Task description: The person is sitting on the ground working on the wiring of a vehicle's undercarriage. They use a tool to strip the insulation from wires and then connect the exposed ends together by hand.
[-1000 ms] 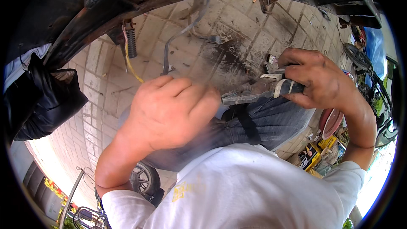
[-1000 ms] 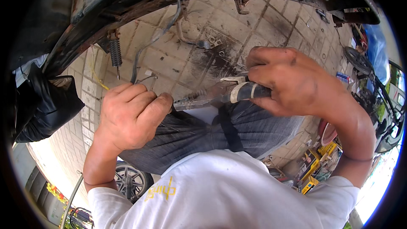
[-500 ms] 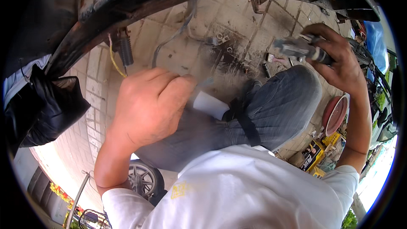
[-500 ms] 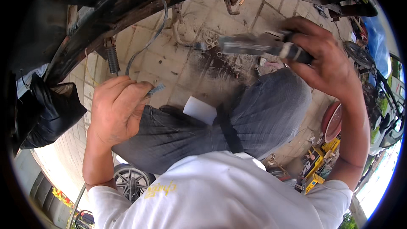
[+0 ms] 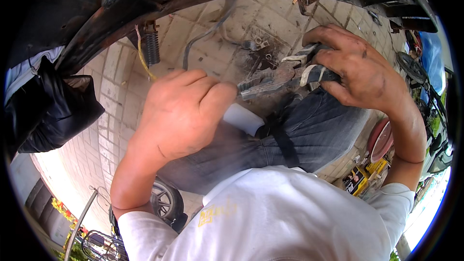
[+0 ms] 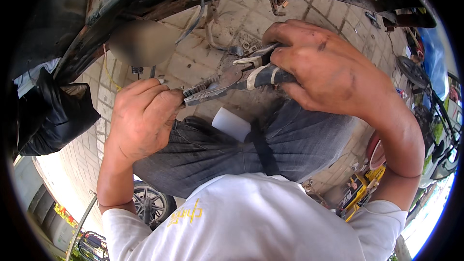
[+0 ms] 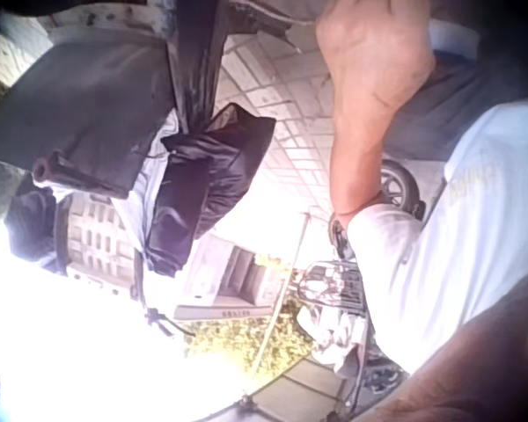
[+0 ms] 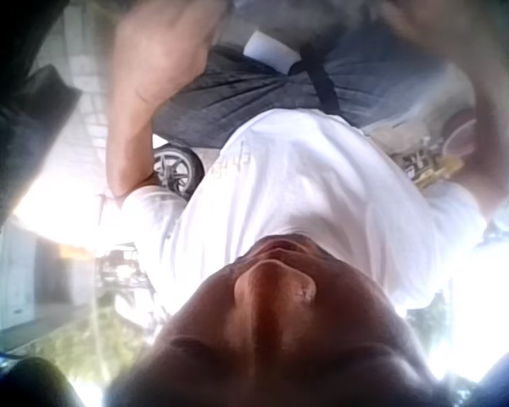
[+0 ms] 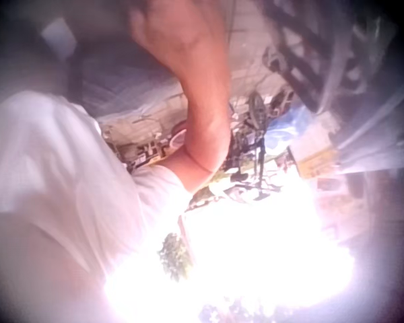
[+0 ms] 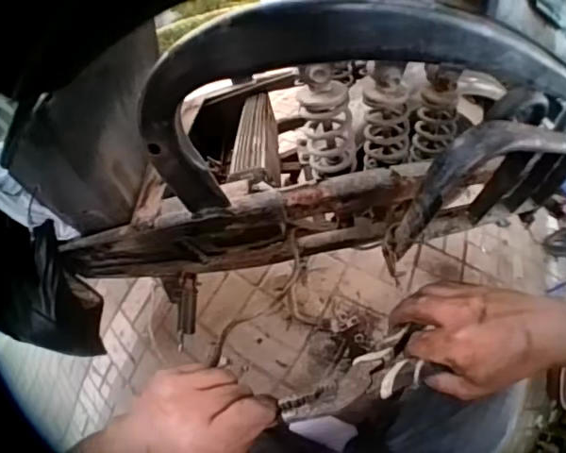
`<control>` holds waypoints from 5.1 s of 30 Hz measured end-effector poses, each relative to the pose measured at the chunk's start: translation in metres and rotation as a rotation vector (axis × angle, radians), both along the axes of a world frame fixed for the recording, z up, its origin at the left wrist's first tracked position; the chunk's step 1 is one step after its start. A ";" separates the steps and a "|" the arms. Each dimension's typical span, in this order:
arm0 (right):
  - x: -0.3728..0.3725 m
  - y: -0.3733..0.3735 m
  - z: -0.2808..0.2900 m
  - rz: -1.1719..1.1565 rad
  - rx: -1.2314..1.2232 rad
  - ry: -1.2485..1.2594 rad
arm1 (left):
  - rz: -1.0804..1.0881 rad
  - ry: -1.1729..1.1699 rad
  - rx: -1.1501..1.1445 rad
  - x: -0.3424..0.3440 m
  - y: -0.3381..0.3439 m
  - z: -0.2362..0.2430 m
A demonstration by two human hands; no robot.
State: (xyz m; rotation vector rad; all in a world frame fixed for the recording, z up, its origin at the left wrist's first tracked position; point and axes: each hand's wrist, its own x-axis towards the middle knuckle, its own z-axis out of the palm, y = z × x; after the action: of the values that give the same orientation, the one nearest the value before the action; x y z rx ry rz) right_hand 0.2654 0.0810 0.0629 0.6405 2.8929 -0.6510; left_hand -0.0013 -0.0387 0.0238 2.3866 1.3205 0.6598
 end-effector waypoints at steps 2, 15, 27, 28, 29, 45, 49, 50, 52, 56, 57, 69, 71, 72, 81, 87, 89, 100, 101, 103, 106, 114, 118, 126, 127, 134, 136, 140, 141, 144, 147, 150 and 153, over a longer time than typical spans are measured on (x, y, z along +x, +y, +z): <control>0.003 -0.001 -0.002 -0.007 0.023 -0.001 | 0.004 -0.001 -0.007 0.000 -0.001 0.001; 0.027 0.017 -0.012 0.041 -0.522 0.139 | -0.116 0.011 0.122 0.007 -0.003 0.005; 0.183 0.024 -0.019 -0.563 0.013 0.203 | 0.237 -0.052 -0.062 -0.043 -0.016 0.016; 0.158 0.017 -0.011 -0.447 -0.027 0.172 | 0.292 -0.232 -0.260 -0.037 -0.009 0.015; 0.130 0.023 -0.005 -0.324 -0.036 0.155 | 0.312 -0.323 -0.338 -0.034 -0.005 0.010; -0.020 -0.038 -0.033 -0.312 -0.676 0.287 | 0.560 -0.765 -0.491 -0.002 -0.014 0.005; -0.033 -0.051 -0.046 -0.324 -0.669 0.377 | 0.569 -0.643 -0.347 -0.001 -0.014 0.000; -0.035 -0.054 -0.047 -0.329 -0.656 0.402 | 0.575 -0.612 -0.339 -0.001 -0.014 -0.001; -0.040 -0.056 -0.047 -0.350 -0.611 0.367 | 0.585 -0.552 -0.321 -0.001 -0.014 -0.002; -0.047 -0.062 -0.047 -0.399 -0.463 0.366 | 0.607 -0.512 -0.304 0.001 -0.013 -0.004; -0.047 -0.063 -0.048 -0.409 -0.437 0.375 | 0.613 -0.517 -0.312 0.002 -0.013 -0.003; -0.054 -0.064 -0.048 -0.845 -0.554 0.523 | 0.771 -0.300 -0.383 -0.004 0.008 -0.003; -0.051 -0.061 -0.056 -0.671 -0.429 0.651 | 0.764 -0.381 -0.393 -0.005 0.009 -0.003; -0.050 -0.062 -0.061 -0.642 -0.487 0.633 | 0.717 -0.448 -0.381 -0.001 0.006 -0.009; -0.048 -0.064 -0.071 -0.452 -0.543 0.503 | 0.608 -0.455 -0.352 0.002 0.003 -0.010; -0.051 -0.069 -0.068 -0.443 -0.447 0.477 | 0.629 -0.482 -0.331 0.004 0.001 -0.013; -0.051 -0.072 -0.067 -0.436 -0.405 0.471 | 0.636 -0.486 -0.340 0.003 0.001 -0.010; -0.060 -0.072 -0.068 -0.521 -0.521 0.621 | 0.654 -0.575 -0.271 -0.007 0.005 -0.017; -0.058 -0.070 -0.070 -0.511 -0.559 0.592 | 0.629 -0.626 -0.281 -0.008 0.005 -0.019; -0.057 -0.069 -0.072 -0.484 -0.535 0.547 | 0.605 -0.553 -0.334 -0.008 0.003 -0.015; -0.057 -0.070 -0.074 -0.463 -0.469 0.528 | 0.600 -0.567 -0.261 -0.002 0.005 -0.019; -0.060 -0.074 -0.074 -0.502 -0.441 0.496 | 0.660 -0.478 -0.274 -0.002 0.008 -0.013; -0.063 -0.076 -0.075 -0.517 -0.507 0.535 | 0.713 -0.403 -0.214 -0.001 0.010 -0.012; -0.071 -0.074 -0.077 -0.642 -0.562 0.727 | 0.797 -0.435 -0.249 -0.001 0.011 -0.007; -0.071 -0.074 -0.077 -0.662 -0.609 0.702 | 0.749 -0.506 -0.241 -0.002 0.009 -0.011; -0.053 -0.058 -0.061 -0.539 -0.448 0.575 | 0.599 -0.860 -0.615 -0.015 0.008 -0.021; -0.045 -0.047 -0.044 -0.479 -0.394 0.567 | 0.620 -1.083 -0.709 -0.017 0.009 -0.028; -0.006 -0.033 0.032 -0.403 -0.344 0.765 | 0.669 -1.177 -0.777 -0.014 0.018 -0.026; 0.008 -0.027 0.057 -0.413 -0.259 0.739 | 0.668 -1.187 -0.818 -0.015 0.016 -0.029; 0.025 -0.006 0.139 -0.914 0.102 0.706 | 0.697 -1.255 -0.922 -0.017 0.008 -0.028; 0.058 0.041 0.200 -1.129 0.749 0.322 | 0.691 -1.323 -0.969 -0.017 0.006 -0.018; 0.095 0.098 0.218 -1.141 1.029 0.213 | 0.657 -1.336 -1.019 -0.018 0.011 -0.017; 0.097 0.122 0.222 -1.041 0.805 0.074 | 0.608 -1.407 -1.082 -0.012 0.017 -0.014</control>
State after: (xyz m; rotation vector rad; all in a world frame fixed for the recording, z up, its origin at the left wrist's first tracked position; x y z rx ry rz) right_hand 0.3620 0.2034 0.2852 2.2665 2.5950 0.5440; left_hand -0.0138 -0.0213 0.0102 0.3481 1.1107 1.0478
